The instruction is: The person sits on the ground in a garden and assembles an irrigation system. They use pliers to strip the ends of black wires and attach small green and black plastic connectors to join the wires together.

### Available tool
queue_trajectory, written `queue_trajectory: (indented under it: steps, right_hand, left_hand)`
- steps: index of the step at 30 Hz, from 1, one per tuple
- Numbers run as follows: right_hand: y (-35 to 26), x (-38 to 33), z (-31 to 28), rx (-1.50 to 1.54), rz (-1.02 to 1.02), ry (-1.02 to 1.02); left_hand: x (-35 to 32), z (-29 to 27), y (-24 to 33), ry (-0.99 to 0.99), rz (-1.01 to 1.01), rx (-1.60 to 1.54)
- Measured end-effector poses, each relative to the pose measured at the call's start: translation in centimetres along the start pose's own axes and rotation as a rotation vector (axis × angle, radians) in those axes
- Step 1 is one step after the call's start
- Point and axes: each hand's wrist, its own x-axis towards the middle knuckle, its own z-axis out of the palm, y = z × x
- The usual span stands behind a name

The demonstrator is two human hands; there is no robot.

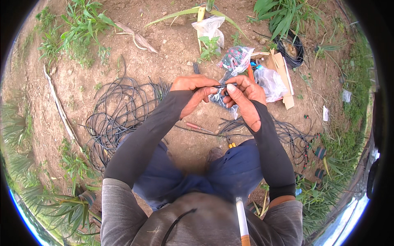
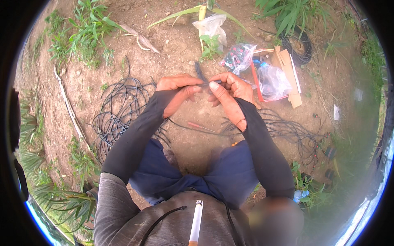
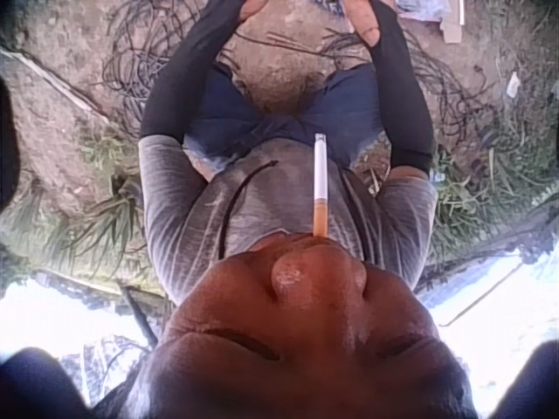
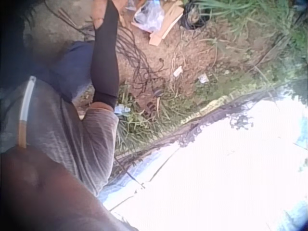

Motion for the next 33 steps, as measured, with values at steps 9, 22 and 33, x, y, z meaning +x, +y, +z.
queue_trajectory:
  steps: [9,22,33]
  right_hand:
    - [0.9,-0.3,0.9,-0.188,-0.172,0.105]
    - [0.8,-0.1,0.6,-0.487,-0.441,0.074]
    - [1.0,0.5,0.0,0.056,0.175,-0.066]
  left_hand:
    - [0.0,-0.2,-0.7,0.072,0.318,0.384]
    - [-0.3,-0.6,-0.7,-0.01,0.171,0.271]
    - [-0.9,0.6,-1.4,0.289,0.773,0.918]
